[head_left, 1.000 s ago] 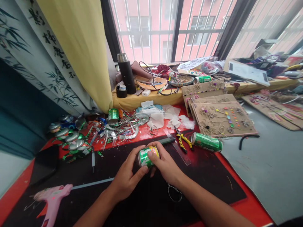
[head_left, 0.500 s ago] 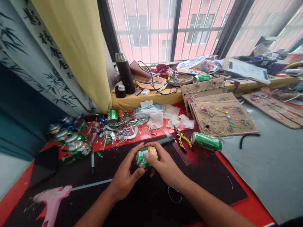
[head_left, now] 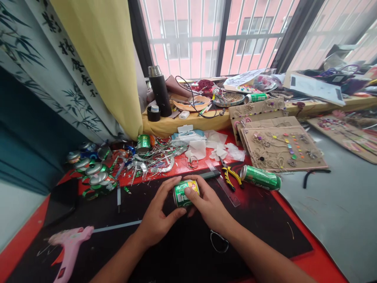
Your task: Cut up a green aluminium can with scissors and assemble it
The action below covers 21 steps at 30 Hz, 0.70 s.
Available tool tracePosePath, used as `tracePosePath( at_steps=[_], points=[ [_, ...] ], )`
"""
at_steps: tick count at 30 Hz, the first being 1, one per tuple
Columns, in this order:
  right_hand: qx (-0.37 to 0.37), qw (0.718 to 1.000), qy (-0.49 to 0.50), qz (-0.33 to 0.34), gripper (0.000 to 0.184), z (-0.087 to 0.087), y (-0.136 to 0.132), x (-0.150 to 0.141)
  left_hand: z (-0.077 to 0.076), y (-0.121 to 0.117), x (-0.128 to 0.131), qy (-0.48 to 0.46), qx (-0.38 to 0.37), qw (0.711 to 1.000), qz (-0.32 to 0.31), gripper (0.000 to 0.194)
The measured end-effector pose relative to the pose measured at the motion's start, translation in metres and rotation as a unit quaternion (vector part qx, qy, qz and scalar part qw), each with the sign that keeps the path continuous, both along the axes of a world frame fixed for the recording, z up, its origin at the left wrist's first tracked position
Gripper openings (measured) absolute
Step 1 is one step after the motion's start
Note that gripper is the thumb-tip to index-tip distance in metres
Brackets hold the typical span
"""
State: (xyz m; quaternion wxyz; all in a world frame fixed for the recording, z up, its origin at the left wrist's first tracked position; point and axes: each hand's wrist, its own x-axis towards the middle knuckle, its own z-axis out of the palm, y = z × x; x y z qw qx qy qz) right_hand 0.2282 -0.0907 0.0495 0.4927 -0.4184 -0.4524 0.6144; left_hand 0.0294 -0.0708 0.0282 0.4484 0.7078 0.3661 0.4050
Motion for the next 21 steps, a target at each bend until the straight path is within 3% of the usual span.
tracePosePath(
  at_steps=[7,11,17,21],
  points=[
    [0.008,0.999,-0.034,-0.004,0.055,-0.002,-0.001,-0.001,-0.002,0.000,0.001,0.014,-0.051,0.999,0.005,0.082],
    [0.025,0.996,-0.086,0.002,0.051,-0.008,-0.003,-0.004,-0.002,-0.003,0.003,0.039,-0.031,0.999,-0.013,0.081],
    [0.024,0.993,-0.114,0.001,0.045,-0.015,-0.006,-0.008,-0.007,-0.009,0.008,0.061,-0.083,0.995,0.003,0.070],
    [0.033,0.991,-0.128,-0.008,0.041,-0.015,-0.009,-0.010,-0.010,-0.012,0.011,0.054,-0.073,0.996,0.010,0.062]
  ],
)
